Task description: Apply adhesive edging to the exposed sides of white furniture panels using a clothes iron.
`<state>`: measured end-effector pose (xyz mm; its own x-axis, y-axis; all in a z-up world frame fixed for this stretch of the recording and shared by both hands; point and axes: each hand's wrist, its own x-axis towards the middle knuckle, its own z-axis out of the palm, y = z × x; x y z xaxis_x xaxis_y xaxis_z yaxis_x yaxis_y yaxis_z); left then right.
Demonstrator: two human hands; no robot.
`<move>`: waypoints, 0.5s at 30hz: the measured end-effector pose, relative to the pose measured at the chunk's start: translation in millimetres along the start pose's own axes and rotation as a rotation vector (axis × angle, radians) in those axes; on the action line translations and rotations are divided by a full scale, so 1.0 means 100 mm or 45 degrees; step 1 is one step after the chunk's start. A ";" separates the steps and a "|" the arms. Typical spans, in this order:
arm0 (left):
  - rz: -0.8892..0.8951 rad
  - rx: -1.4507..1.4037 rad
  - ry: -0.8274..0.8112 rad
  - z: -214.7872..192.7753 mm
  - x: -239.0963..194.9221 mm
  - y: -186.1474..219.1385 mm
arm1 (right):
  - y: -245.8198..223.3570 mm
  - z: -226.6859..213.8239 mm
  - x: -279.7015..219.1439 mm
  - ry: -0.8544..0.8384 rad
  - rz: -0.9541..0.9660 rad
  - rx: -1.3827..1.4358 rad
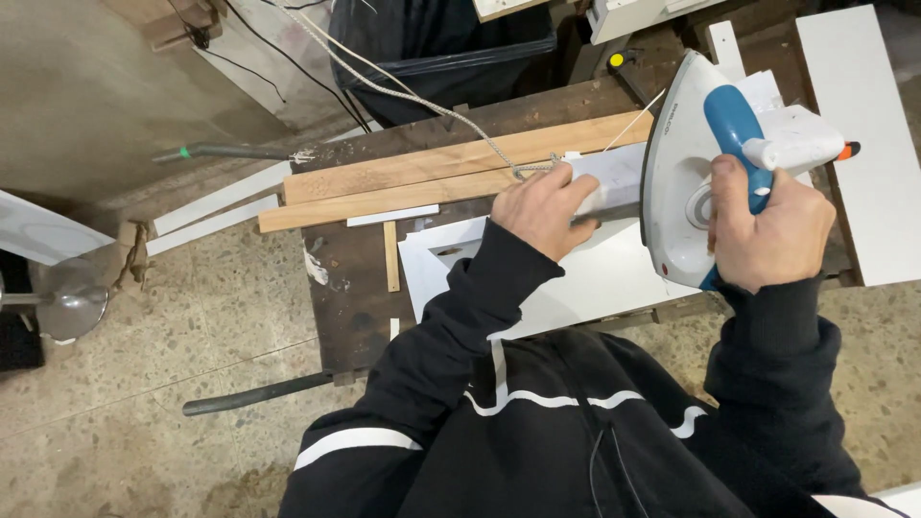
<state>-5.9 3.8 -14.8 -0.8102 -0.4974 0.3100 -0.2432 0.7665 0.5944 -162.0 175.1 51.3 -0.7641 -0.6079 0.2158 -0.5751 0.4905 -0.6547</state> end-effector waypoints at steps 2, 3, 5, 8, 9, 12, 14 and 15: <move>0.101 0.112 0.074 0.12 -0.03 -0.04 | -0.03 0.00 -0.02 -0.018 -0.050 0.013; 0.101 0.112 0.075 0.13 -0.04 -0.04 | -0.06 -0.01 -0.03 -0.018 -0.051 0.013; 0.175 0.160 0.150 0.14 -0.05 -0.03 | -0.11 -0.02 -0.04 -0.024 -0.047 0.045; 0.194 0.171 0.174 0.10 -0.06 0.00 | -0.23 -0.05 -0.04 -0.064 0.028 0.079; 0.194 0.170 0.174 0.10 -0.08 -0.01 | -0.23 -0.05 -0.03 -0.064 0.028 0.078; 0.228 0.209 0.207 0.07 -0.12 -0.03 | -0.24 -0.06 -0.03 -0.075 0.020 0.075; 0.270 0.227 0.262 0.04 -0.16 -0.06 | -0.26 -0.05 -0.03 -0.080 -0.034 0.073; 0.266 0.228 0.263 0.03 -0.17 -0.07 | -0.27 -0.05 -0.03 -0.083 -0.036 0.074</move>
<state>8.0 7.8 -26.4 -0.7316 -0.3798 0.5661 -0.1879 0.9106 0.3682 -145.4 166.6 72.1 -0.7259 -0.6615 0.1885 -0.5770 0.4365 -0.6903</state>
